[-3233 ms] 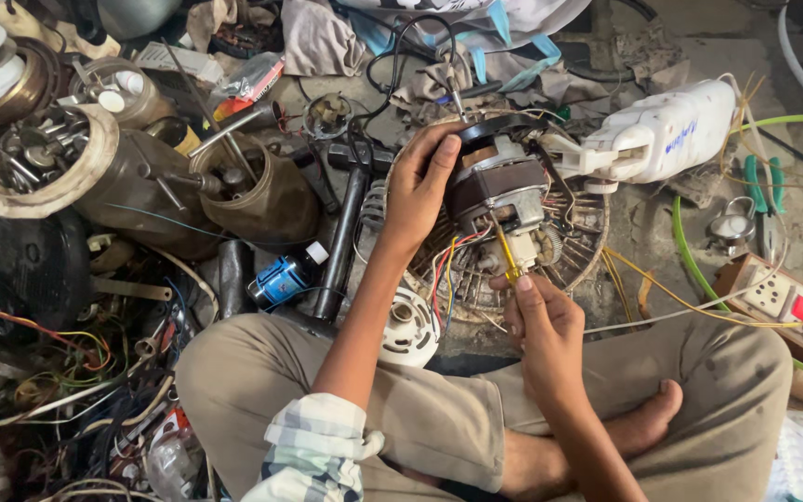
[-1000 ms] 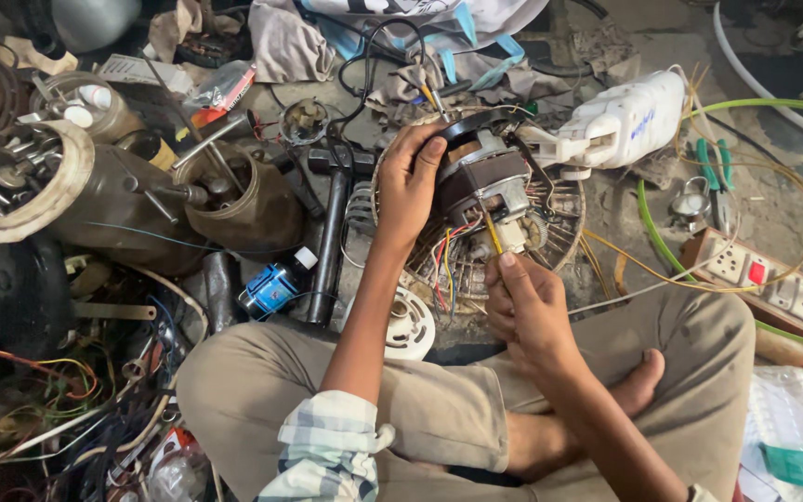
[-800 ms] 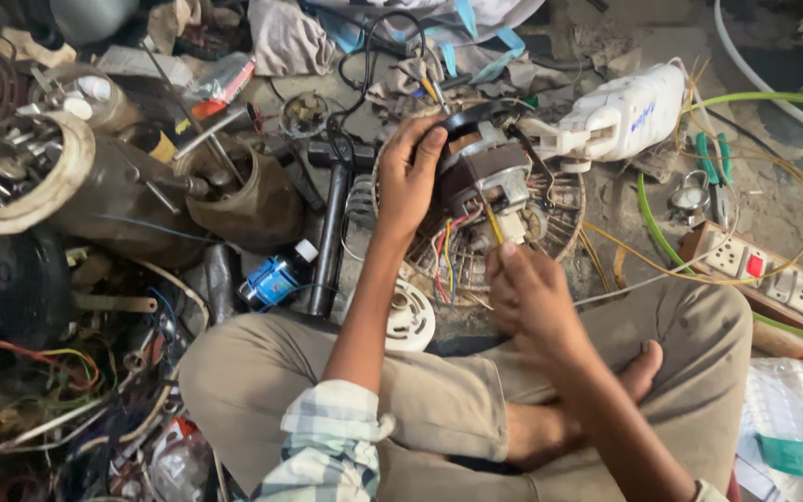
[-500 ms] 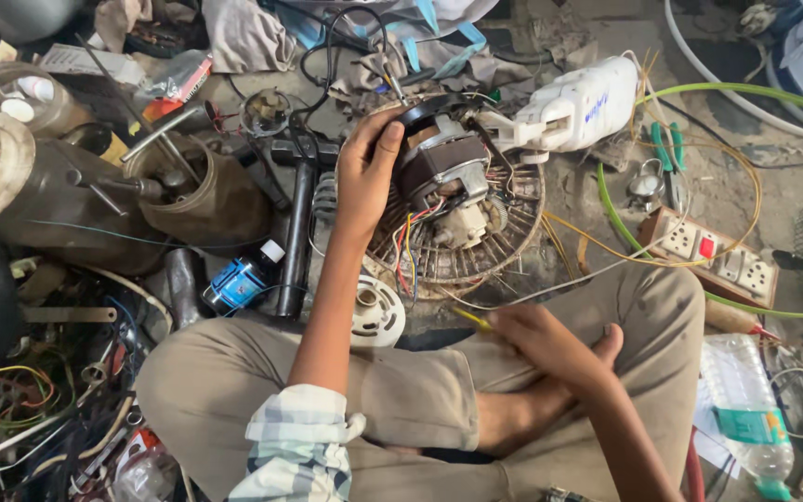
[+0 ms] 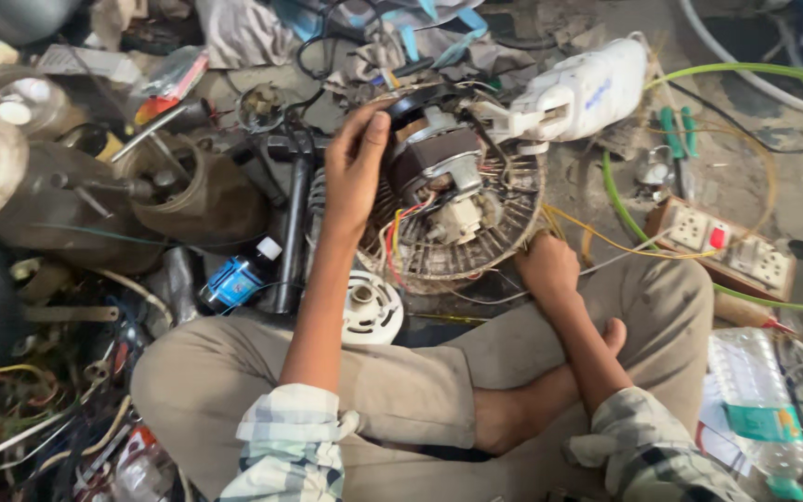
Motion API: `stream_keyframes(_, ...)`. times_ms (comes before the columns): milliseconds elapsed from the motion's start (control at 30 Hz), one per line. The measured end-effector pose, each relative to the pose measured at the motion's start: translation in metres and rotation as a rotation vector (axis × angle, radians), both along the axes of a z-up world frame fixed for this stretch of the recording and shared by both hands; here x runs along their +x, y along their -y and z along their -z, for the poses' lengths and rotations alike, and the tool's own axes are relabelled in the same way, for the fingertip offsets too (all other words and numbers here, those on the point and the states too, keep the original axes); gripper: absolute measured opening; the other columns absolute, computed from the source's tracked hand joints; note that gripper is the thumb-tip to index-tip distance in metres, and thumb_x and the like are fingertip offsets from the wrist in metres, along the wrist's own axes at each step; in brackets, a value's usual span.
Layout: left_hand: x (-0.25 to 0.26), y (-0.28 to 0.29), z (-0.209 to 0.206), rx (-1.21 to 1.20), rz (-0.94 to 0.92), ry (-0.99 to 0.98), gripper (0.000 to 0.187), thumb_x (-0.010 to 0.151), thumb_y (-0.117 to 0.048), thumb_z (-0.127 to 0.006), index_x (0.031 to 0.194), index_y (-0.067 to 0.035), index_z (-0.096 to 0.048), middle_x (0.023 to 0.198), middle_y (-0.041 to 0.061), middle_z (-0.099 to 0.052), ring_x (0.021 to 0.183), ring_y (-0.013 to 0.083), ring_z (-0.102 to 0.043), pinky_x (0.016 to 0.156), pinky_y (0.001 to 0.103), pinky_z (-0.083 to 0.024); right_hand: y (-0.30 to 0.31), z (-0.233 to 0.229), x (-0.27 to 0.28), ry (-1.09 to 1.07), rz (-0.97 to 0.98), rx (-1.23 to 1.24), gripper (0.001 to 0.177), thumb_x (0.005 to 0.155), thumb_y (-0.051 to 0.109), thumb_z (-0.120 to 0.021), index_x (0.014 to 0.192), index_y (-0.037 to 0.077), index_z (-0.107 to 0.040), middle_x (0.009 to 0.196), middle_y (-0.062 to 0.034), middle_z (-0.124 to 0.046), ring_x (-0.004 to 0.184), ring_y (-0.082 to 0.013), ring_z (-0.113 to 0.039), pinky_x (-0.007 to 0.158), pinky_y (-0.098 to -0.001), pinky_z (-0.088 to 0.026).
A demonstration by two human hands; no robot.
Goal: The person sits on the floor and repairs an electrical motor by stripping yellow wires and connecting them to the motor's terminals. They use a screwdriver to tighten the connections and test the setup by plugging and unplugging a power cord.
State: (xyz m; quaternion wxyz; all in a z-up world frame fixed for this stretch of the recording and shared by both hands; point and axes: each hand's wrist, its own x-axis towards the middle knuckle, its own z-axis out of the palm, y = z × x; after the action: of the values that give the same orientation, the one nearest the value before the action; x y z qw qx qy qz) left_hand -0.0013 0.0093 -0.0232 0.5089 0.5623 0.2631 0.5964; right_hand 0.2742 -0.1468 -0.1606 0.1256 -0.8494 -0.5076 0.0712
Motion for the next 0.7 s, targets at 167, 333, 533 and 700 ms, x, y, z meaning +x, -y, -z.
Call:
stream_keyframes(167, -0.03, 0.012, -0.042, 0.272, -0.165, -0.23, 0.027, 0.109, -0.023, -0.065, 0.129, -0.005, -0.067, 0.135, 0.007, -0.061, 0.117, 0.0148, -0.063, 0.1, 0.028, -0.051, 0.048, -0.051, 0.004, -0.036, 0.0, 0.082, 0.027, 0.096, 0.026, -0.06, 0.097, 0.002, -0.072, 0.094, -0.0279, -0.071, 0.09, -0.0471, -0.069, 0.082, -0.0545, -0.055)
stream_keyframes(333, -0.066, 0.054, -0.131, 0.185, -0.33, -0.435, 0.026, 0.104, -0.021, -0.068, 0.128, -0.009, -0.066, 0.126, 0.005, -0.066, 0.101, 0.0107, -0.067, 0.086, 0.028, -0.055, 0.173, -0.179, 0.012, -0.116, -0.087, 0.437, 0.015, 0.097, 0.011, -0.068, 0.108, 0.001, -0.07, 0.096, -0.0171, -0.07, 0.083, -0.0324, -0.068, 0.074, -0.0386, -0.052)
stream_keyframes(533, 0.025, 0.186, -0.164, 0.464, 0.358, -0.571, 0.049, 0.098, -0.041, -0.073, 0.138, -0.015, -0.063, 0.135, 0.008, -0.069, 0.13, 0.0251, -0.064, 0.111, 0.042, -0.052, 0.186, -0.184, 0.008, -0.2, 0.088, 0.291, 0.023, 0.096, 0.013, -0.066, 0.116, 0.002, -0.07, 0.086, -0.01, -0.071, 0.072, -0.0188, -0.07, 0.066, -0.0326, -0.054)
stream_keyframes(700, 0.105, 0.249, -0.139, 0.282, 0.577, -0.273, 0.063, 0.1, -0.044, -0.063, 0.147, -0.007, -0.045, 0.12, 0.014, -0.064, 0.111, 0.0316, -0.064, 0.092, 0.042, -0.053, 0.155, -0.173, 0.033, -0.196, 0.078, 0.333, 0.029, 0.094, 0.013, -0.067, 0.121, 0.002, -0.068, 0.086, -0.0087, -0.072, 0.072, -0.0175, -0.069, 0.065, -0.0312, -0.054)
